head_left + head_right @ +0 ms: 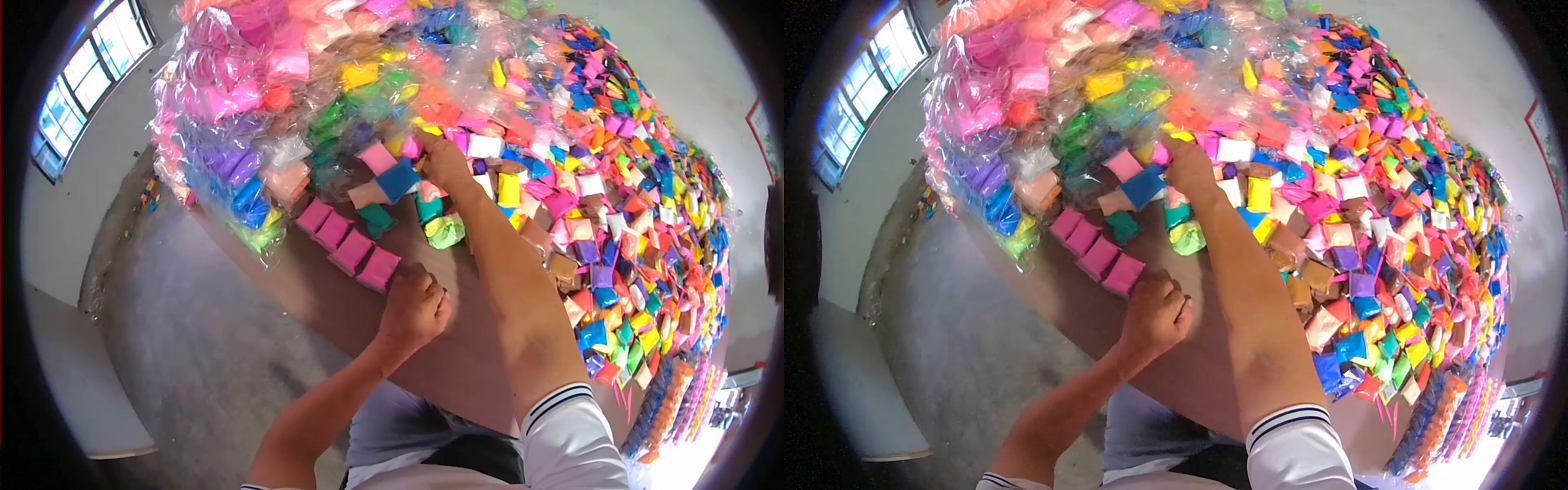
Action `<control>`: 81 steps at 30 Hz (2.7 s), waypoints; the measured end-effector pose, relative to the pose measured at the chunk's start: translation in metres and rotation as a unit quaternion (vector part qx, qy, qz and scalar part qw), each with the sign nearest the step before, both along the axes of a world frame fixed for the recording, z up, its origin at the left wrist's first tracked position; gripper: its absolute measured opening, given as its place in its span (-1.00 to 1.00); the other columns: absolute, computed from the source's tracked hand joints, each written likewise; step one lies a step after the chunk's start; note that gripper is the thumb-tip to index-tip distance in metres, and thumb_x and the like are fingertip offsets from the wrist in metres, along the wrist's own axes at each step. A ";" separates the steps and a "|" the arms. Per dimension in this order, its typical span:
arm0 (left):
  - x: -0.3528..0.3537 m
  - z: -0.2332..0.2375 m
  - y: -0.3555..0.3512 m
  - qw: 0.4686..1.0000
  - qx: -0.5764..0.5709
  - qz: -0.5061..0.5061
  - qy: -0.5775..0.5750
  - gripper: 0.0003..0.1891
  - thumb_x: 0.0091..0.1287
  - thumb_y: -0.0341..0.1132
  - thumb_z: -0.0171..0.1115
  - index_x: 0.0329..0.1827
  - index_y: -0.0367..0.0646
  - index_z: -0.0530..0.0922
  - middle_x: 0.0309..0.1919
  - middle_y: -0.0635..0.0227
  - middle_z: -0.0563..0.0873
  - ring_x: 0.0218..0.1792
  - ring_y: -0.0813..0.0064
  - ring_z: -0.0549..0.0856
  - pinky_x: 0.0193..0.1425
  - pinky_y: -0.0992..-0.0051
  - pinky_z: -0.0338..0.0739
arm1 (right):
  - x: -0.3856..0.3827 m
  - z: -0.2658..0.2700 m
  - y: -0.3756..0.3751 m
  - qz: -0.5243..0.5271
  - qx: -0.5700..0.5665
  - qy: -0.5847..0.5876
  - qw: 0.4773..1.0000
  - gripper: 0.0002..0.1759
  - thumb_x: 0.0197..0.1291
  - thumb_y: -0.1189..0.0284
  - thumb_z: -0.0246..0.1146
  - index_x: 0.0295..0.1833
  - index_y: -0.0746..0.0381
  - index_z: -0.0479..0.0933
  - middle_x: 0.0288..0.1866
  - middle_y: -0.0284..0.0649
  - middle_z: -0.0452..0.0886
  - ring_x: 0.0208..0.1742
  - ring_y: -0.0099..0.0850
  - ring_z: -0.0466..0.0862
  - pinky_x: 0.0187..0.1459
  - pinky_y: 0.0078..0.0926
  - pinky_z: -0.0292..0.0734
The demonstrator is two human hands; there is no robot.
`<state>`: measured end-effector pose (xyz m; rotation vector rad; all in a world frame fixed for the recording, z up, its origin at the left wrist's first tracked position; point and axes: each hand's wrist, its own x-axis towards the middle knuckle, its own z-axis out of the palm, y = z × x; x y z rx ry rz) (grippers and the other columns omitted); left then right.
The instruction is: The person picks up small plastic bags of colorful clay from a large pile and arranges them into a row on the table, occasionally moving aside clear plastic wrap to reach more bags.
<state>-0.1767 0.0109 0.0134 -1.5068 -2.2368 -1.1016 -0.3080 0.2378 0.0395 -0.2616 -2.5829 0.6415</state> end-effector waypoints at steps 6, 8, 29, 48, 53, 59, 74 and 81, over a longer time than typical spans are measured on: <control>0.001 -0.007 0.002 1.000 -0.008 0.012 0.004 -0.82 0.09 -0.40 0.34 -0.57 -0.16 0.48 -0.44 0.22 0.50 -0.34 0.16 0.55 -0.22 0.14 0.39 | -0.036 -0.022 0.003 -0.081 0.100 0.047 0.991 -0.64 0.13 0.42 0.24 0.07 0.22 0.58 -0.22 0.06 0.68 -0.14 -0.01 0.69 -0.05 -0.13 0.62; -0.001 -0.007 0.002 1.000 -0.021 0.011 0.003 -0.83 0.10 -0.40 0.34 -0.55 -0.16 0.49 -0.41 0.23 0.50 -0.31 0.17 0.55 -0.18 0.16 0.39 | -0.043 -0.026 0.002 -0.129 0.107 -0.013 0.986 -0.72 0.16 0.37 0.21 -0.04 0.24 0.58 -0.22 0.06 0.69 -0.12 0.00 0.70 -0.05 -0.10 0.63; 0.003 -0.009 0.000 0.998 -0.034 0.018 0.047 -0.85 0.08 -0.39 0.32 -0.56 -0.16 0.50 -0.53 0.18 0.51 -0.43 0.08 0.56 -0.30 0.08 0.38 | 0.077 0.020 0.026 -0.056 -0.298 0.015 0.953 -0.61 0.06 0.37 0.49 -0.02 0.28 0.60 -0.31 -0.25 0.68 -0.25 -0.42 0.67 -0.21 -0.41 0.55; 0.010 -0.014 -0.005 0.994 -0.034 0.055 0.087 -0.86 0.14 -0.33 0.29 -0.50 -0.15 0.54 -0.46 0.22 0.58 -0.37 0.15 0.61 -0.18 0.15 0.44 | 0.251 -0.008 -0.070 0.045 -0.685 0.058 0.725 -0.71 0.26 0.43 0.40 0.08 0.17 0.62 -0.13 -0.40 0.71 -0.27 -0.70 0.62 -0.30 -0.69 0.51; 0.011 -0.020 -0.006 0.993 -0.014 0.070 0.095 -0.87 0.14 -0.34 0.27 -0.51 -0.15 0.53 -0.47 0.23 0.58 -0.35 0.15 0.62 -0.17 0.16 0.45 | 0.260 -0.011 -0.080 0.056 -0.668 0.085 0.737 -0.67 0.25 0.47 0.40 0.12 0.16 0.58 -0.19 -0.43 0.69 -0.35 -0.71 0.57 -0.36 -0.72 0.46; 0.009 -0.026 -0.005 0.990 -0.013 0.082 0.114 -0.86 0.13 -0.36 0.25 -0.54 -0.16 0.51 -0.48 0.21 0.57 -0.34 0.13 0.62 -0.17 0.16 0.45 | 0.267 -0.005 -0.093 0.088 -0.717 0.092 0.685 -0.68 0.27 0.49 0.36 0.12 0.18 0.51 -0.25 -0.36 0.68 -0.40 -0.66 0.63 -0.39 -0.71 0.55; 0.041 -0.021 -0.039 0.996 0.004 0.066 0.059 -0.86 0.11 -0.39 0.29 -0.52 -0.19 0.51 -0.44 0.19 0.54 -0.31 0.11 0.61 -0.17 0.13 0.44 | 0.247 -0.027 -0.112 -0.020 -0.587 0.090 0.804 -0.83 0.27 0.36 0.39 -0.19 0.25 0.65 -0.47 -0.43 0.59 -0.50 -0.73 0.47 -0.47 -0.72 0.31; 0.062 -0.027 -0.126 0.997 0.022 0.059 0.033 -0.77 0.19 -0.35 0.30 -0.59 -0.14 0.47 -0.48 0.25 0.55 -0.33 0.14 0.59 -0.15 0.14 0.42 | 0.224 -0.041 -0.113 -0.033 -0.361 -0.002 0.932 -0.70 0.19 0.22 0.41 -0.21 0.26 0.69 -0.52 -0.28 0.59 -0.52 -0.52 0.50 -0.43 -0.43 0.39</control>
